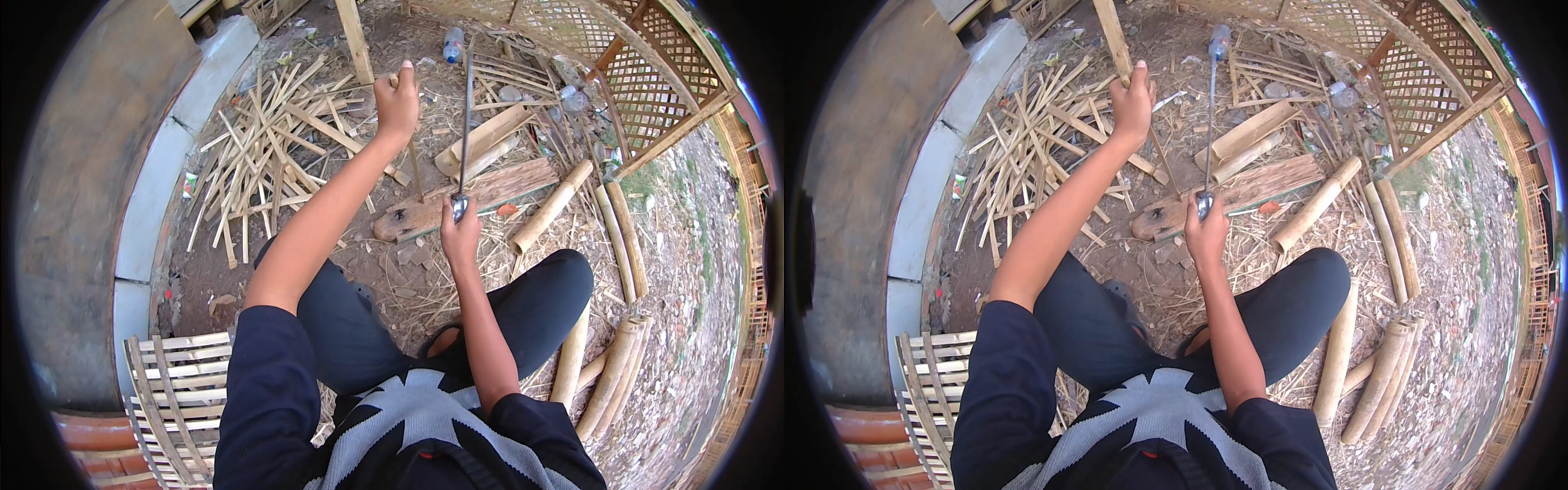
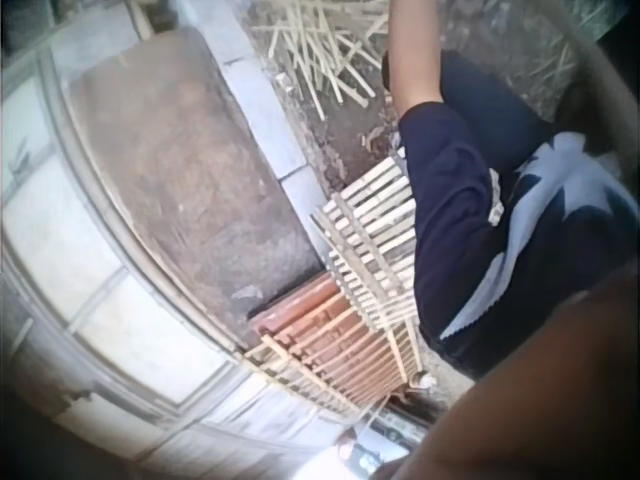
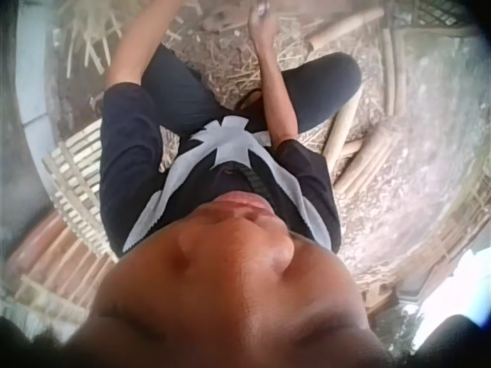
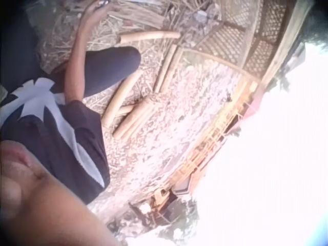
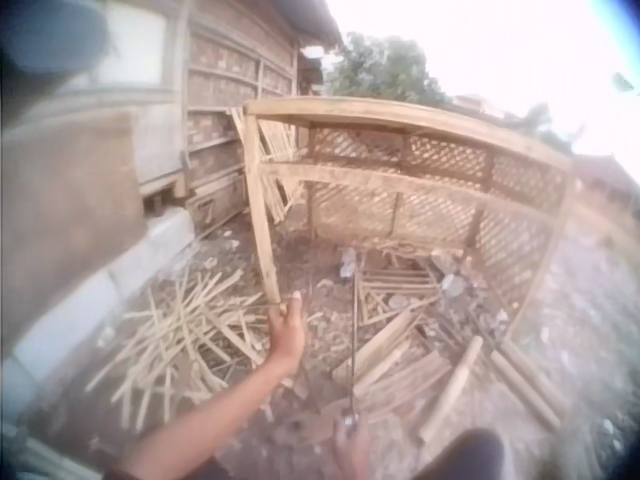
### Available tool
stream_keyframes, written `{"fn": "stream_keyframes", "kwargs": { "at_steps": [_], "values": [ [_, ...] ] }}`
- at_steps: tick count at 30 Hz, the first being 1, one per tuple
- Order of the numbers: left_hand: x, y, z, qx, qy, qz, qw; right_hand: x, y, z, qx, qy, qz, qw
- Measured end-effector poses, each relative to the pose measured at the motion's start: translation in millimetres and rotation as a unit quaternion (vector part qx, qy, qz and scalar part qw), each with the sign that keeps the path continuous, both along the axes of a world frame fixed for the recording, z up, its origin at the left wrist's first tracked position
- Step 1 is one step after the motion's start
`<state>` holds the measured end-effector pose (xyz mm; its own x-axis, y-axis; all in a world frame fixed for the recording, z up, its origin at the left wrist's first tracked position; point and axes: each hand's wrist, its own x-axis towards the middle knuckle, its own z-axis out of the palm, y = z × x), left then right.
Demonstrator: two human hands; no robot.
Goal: The person shaves a strip of bamboo using a knife, holding the bamboo piece and repeatedly sliding the blade along its length to smooth it.
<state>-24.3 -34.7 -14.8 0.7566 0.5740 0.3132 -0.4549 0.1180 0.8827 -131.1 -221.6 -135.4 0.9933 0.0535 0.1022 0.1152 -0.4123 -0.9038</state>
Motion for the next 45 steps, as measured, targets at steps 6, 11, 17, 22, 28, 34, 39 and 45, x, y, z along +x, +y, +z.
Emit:
{"fn": "stream_keyframes", "kwargs": {
  "at_steps": [6, 11, 17, 22, 28, 34, 39, 45],
  "values": [
    [11.7, -12.4, 1.4, -0.039, 0.03, 0.045, 0.998, -33.7, -37.4, -176.7, -0.237, 0.117, 0.048, 0.963],
    [7.6, -0.3, -3.7, 0.003, 0.011, 0.007, 1.0, -12.3, -23.0, -95.5, -0.171, 0.071, 0.029, 0.982],
    [-2.0, -4.4, 2.0, -0.016, 0.025, 0.001, 1.0, 7.4, -2.6, 0.5, 0.018, -0.018, -0.001, 1.0],
    [2.9, -7.1, 10.7, -0.027, 0.014, -0.018, 0.999, -24.3, -28.4, -130.4, -0.229, -0.034, 0.007, 0.973],
    [1.5, 5.8, -3.5, -0.002, 0.017, -0.001, 1.0, -5.9, -27.8, -88.0, -0.148, 0.088, 0.019, 0.985],
    [4.8, 2.0, -1.4, 0.011, 0.018, 0.021, 1.0, 12.6, -14.6, 2.0, 0.001, -0.029, -0.02, 0.999],
    [7.5, -2.0, 2.3, -0.016, 0.008, -0.005, 1.0, -29.8, -28.1, -110.9, -0.174, 0.1, 0.015, 0.98],
    [4.6, 4.7, -4.5, -0.05, 0.019, -0.006, 0.999, -21.9, -34.4, -92.1, -0.175, 0.106, 0.0, 0.979]
  ]
}}
